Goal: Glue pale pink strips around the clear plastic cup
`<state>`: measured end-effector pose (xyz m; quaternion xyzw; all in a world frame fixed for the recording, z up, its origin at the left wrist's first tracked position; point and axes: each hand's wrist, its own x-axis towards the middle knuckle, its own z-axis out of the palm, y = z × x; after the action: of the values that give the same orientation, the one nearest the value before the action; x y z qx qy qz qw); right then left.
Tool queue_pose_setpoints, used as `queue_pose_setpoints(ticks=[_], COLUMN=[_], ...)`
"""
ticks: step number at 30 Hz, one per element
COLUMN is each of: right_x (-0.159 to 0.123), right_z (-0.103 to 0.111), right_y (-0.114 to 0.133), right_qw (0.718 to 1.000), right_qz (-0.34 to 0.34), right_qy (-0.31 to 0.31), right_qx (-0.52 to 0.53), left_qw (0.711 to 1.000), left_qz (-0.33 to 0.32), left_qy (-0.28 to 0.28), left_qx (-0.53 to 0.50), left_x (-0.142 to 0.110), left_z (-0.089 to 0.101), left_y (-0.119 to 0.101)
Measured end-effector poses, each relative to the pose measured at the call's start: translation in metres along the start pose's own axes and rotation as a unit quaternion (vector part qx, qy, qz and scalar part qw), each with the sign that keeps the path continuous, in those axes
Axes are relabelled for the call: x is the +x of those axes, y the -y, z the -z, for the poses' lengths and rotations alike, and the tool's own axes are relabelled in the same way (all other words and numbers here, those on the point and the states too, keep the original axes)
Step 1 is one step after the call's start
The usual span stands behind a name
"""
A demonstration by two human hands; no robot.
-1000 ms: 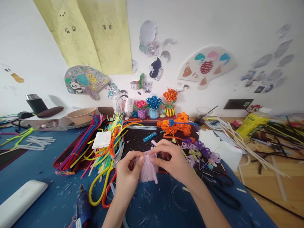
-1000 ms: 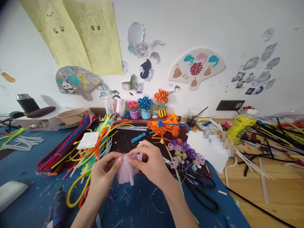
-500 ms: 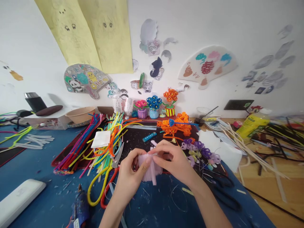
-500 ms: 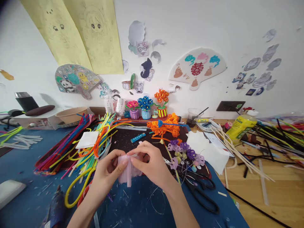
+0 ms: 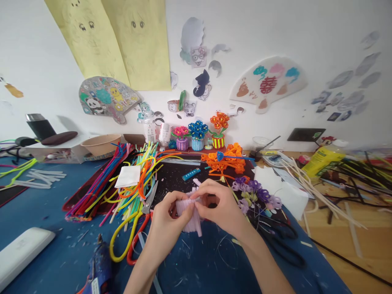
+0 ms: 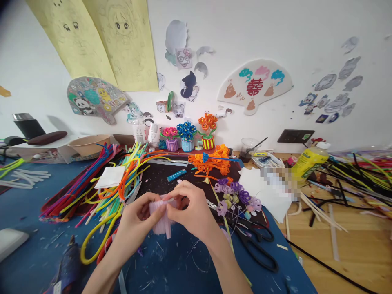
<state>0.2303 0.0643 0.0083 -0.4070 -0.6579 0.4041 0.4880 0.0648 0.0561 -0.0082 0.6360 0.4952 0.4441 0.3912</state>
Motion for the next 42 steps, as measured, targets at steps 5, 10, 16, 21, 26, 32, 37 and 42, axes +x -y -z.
queue_pose_setpoints(ticks=[5, 10, 16, 21, 26, 32, 37, 42], right_x=[-0.001, -0.003, -0.003, -0.003, -0.003, -0.002, -0.003, -0.005], right_z=[0.002, 0.007, 0.009, 0.011, 0.010, 0.009, 0.007, 0.008], right_y=[0.002, 0.006, 0.003, 0.002, 0.004, 0.002, 0.000, 0.000], right_qw=[1.000, 0.996, 0.994, 0.989, 0.989, 0.987, 0.988, 0.985], right_qz=[0.002, -0.015, -0.029, -0.039, -0.069, -0.075, -0.071, -0.076], right_qy=[0.013, 0.079, 0.096, 0.125, 0.120, 0.132, 0.125, 0.146], right_qx=[-0.002, 0.026, 0.038, 0.061, 0.046, 0.052, 0.048, 0.057], left_qw=[0.996, 0.992, 0.990, 0.993, 0.994, 0.991, 0.983, 0.975], left_qz=[0.025, 0.052, 0.058, 0.058, 0.058, 0.072, 0.083, 0.091], left_qy=[0.007, 0.014, 0.009, 0.001, 0.012, 0.004, -0.011, -0.022], left_qx=[-0.082, -0.115, -0.129, -0.104, -0.091, -0.114, -0.164, -0.200], left_x=[0.002, 0.003, 0.002, 0.004, 0.004, 0.003, 0.004, 0.004], left_z=[0.000, 0.005, 0.008, 0.009, 0.009, 0.011, 0.009, 0.008], left_y=[-0.004, -0.011, -0.010, -0.006, -0.004, -0.006, -0.009, -0.013])
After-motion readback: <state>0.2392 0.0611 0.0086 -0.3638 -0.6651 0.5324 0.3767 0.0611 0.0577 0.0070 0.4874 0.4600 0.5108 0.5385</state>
